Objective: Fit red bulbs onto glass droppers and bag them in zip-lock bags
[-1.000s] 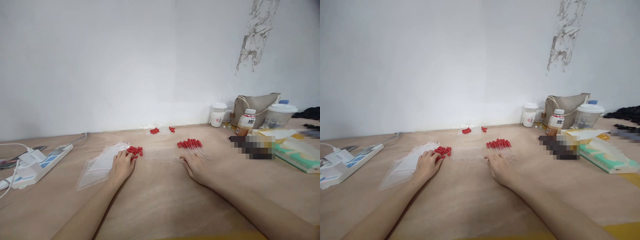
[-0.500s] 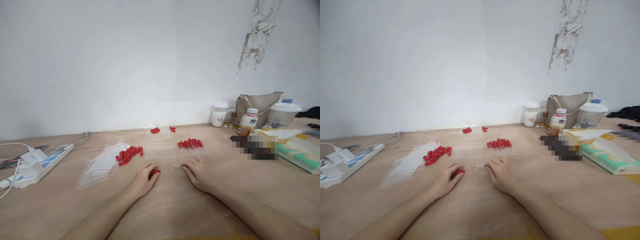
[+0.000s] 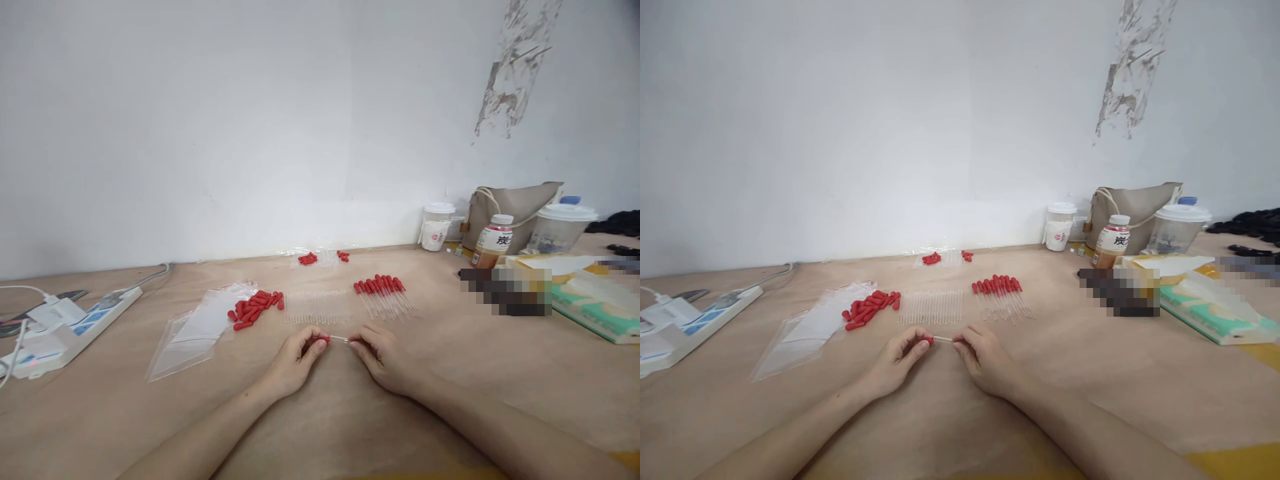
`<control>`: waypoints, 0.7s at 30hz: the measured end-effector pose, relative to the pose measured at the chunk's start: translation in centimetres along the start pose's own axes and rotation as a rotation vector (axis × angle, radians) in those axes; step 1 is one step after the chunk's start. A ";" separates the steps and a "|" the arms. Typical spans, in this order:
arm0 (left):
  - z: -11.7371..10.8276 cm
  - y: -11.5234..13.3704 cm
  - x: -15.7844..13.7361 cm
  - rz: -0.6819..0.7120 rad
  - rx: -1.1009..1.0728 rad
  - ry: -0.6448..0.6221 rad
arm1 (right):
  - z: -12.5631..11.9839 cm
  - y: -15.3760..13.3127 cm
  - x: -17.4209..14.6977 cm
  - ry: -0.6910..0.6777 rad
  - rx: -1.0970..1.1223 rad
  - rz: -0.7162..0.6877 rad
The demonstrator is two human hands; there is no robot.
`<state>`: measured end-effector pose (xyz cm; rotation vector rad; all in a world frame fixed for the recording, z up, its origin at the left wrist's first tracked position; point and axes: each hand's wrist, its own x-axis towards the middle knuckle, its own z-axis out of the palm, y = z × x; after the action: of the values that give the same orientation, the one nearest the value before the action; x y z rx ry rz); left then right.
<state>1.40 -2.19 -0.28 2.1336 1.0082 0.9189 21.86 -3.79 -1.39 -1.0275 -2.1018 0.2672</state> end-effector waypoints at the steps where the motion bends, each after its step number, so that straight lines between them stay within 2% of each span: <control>1: 0.0 -0.1 0.0 -0.013 -0.045 -0.013 | 0.0 0.0 0.0 -0.005 -0.001 -0.002; 4: 0.2 -0.3 0.1 -0.058 -0.196 -0.051 | 0.1 0.1 0.0 -0.013 -0.001 -0.007; 7: 0.3 -0.4 0.1 -0.082 -0.251 -0.065 | 0.2 0.0 -0.1 -0.036 0.002 -0.006; 12: 0.2 -0.1 -0.2 -0.090 -0.167 -0.093 | 0.1 0.5 0.0 -0.104 -0.028 -0.040; 16: 0.2 0.4 -0.4 -0.080 -0.060 -0.156 | -0.6 0.9 0.4 -0.169 -0.196 -0.139; 21: 0.2 1.0 -0.5 -0.095 -0.006 -0.147 | -1.5 1.0 0.8 -0.150 -0.360 -0.226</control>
<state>1.73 -3.20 0.16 2.0951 1.0218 0.7084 23.23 -2.76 -0.41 -0.9816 -2.4372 -0.1575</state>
